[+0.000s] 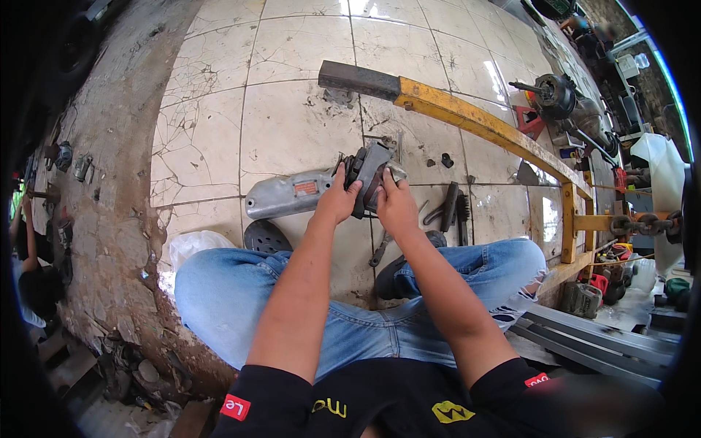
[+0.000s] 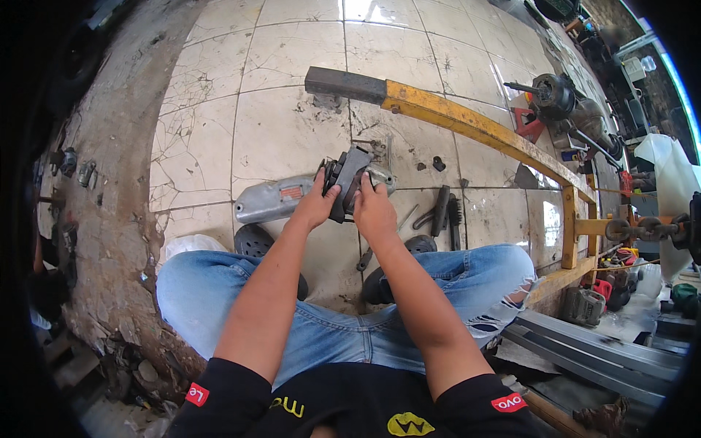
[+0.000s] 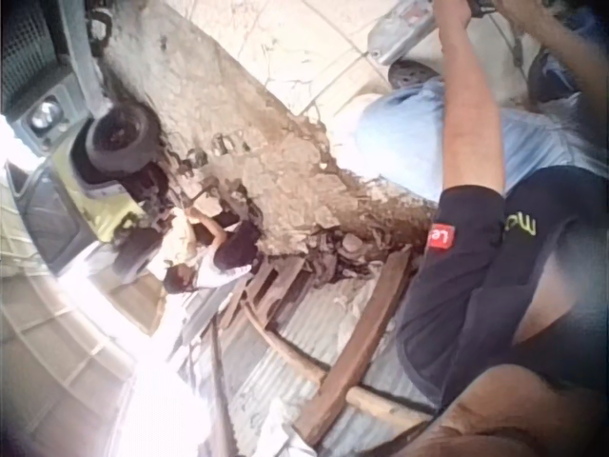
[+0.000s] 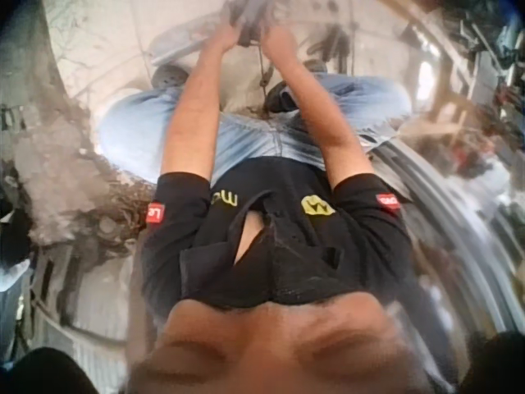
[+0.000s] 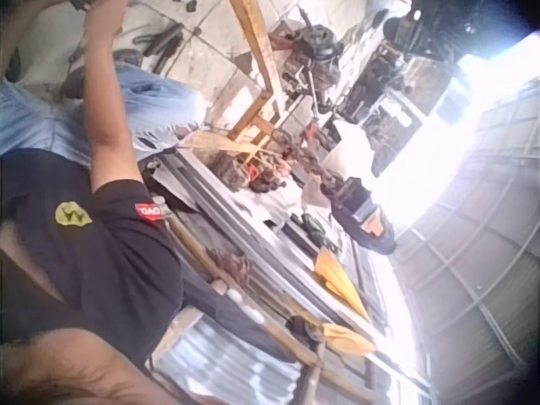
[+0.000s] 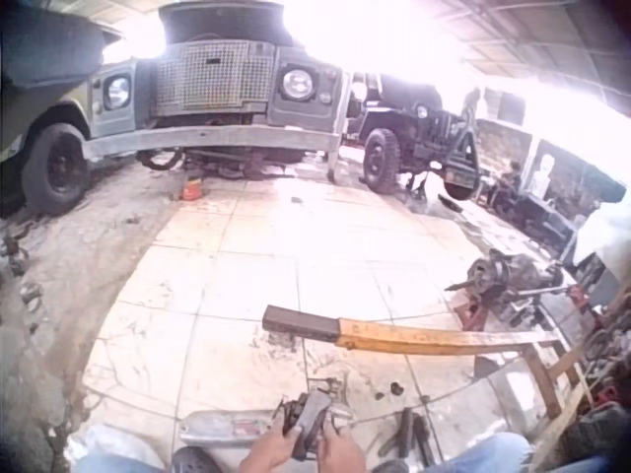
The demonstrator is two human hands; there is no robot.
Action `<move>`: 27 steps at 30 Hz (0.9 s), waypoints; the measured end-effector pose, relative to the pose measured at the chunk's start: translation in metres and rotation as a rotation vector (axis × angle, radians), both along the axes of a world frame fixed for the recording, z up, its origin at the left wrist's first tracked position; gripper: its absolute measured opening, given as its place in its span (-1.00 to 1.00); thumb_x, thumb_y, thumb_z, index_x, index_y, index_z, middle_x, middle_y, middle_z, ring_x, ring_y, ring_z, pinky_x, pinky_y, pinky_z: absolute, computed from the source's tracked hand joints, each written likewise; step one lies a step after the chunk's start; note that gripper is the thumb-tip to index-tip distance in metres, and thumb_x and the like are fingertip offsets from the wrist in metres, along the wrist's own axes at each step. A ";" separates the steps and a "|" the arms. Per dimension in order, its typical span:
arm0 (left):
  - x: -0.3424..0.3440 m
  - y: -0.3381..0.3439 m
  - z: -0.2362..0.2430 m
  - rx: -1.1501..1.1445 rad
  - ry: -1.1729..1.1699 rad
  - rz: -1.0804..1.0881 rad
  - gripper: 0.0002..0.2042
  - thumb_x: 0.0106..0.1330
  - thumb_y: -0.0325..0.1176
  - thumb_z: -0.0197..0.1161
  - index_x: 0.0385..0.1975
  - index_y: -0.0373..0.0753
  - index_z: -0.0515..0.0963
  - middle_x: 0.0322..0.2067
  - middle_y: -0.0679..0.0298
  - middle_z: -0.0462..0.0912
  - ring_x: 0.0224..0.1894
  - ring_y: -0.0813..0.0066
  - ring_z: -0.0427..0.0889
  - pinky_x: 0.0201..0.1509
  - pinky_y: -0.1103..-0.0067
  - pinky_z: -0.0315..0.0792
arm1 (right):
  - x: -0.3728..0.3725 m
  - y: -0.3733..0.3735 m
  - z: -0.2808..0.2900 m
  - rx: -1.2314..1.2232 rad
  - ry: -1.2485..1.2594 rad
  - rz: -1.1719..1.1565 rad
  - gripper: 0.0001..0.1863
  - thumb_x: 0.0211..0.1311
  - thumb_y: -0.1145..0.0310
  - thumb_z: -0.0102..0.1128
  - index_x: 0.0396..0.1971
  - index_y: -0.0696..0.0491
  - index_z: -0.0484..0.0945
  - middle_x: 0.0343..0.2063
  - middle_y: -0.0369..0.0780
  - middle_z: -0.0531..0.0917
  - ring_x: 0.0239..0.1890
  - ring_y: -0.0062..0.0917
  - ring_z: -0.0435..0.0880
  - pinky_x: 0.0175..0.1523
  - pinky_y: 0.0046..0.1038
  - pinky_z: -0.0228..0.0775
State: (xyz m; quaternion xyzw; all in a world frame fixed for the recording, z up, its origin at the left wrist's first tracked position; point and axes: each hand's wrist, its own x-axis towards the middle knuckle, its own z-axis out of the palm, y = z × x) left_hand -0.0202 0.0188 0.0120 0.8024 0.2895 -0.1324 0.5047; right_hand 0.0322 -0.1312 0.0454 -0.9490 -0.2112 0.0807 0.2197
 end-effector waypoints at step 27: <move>-0.001 0.008 0.005 -0.077 -0.020 0.038 -0.24 0.39 0.10 0.13 0.48 -0.04 0.00 0.23 -0.13 0.43 0.30 -0.01 0.42 0.35 0.40 0.25 | 0.008 -0.006 0.004 -0.119 -0.217 0.169 -0.46 0.29 0.28 0.10 0.26 0.13 0.38 -0.24 -0.12 0.48 -0.27 -0.22 0.60 -0.28 -0.20 0.50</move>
